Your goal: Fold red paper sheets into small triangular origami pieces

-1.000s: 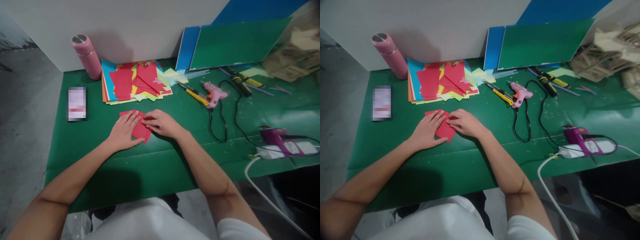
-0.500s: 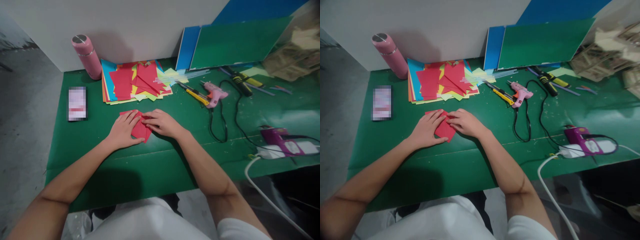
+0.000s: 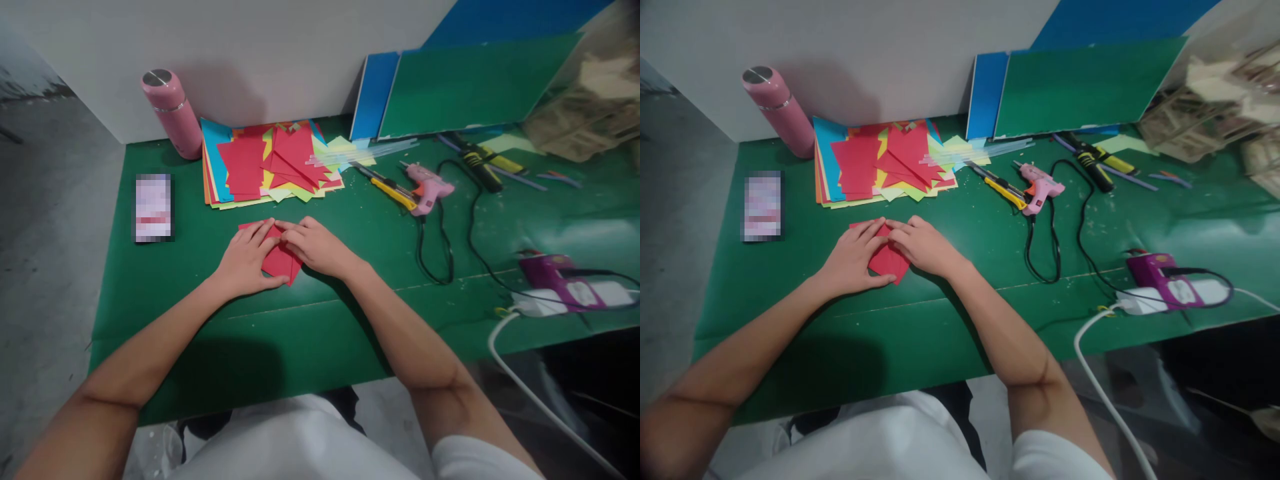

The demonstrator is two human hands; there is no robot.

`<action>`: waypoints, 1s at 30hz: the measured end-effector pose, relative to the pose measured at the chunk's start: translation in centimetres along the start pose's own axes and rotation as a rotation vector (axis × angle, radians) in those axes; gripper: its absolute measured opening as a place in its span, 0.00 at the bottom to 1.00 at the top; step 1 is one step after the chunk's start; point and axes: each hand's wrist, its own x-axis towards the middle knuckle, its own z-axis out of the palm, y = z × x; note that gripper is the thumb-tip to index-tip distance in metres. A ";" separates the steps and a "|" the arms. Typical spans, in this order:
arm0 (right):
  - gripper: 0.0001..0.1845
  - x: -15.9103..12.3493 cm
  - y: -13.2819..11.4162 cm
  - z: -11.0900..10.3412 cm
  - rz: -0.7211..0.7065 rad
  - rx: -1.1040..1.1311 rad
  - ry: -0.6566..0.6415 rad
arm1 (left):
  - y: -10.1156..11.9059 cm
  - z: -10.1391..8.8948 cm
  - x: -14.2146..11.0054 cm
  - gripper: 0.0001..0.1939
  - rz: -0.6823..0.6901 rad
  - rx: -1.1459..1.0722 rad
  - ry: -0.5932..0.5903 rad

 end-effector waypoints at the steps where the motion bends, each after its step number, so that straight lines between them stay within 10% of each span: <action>1: 0.19 0.0 0.0 -0.1 0.013 0.003 0.000 | 0.0 0.0 0.0 0.38 0.001 0.002 0.000; 30: 0.18 -2.9 3.0 -1.3 0.061 -0.036 0.339 | -0.2 0.3 -0.2 0.38 0.017 -0.006 0.046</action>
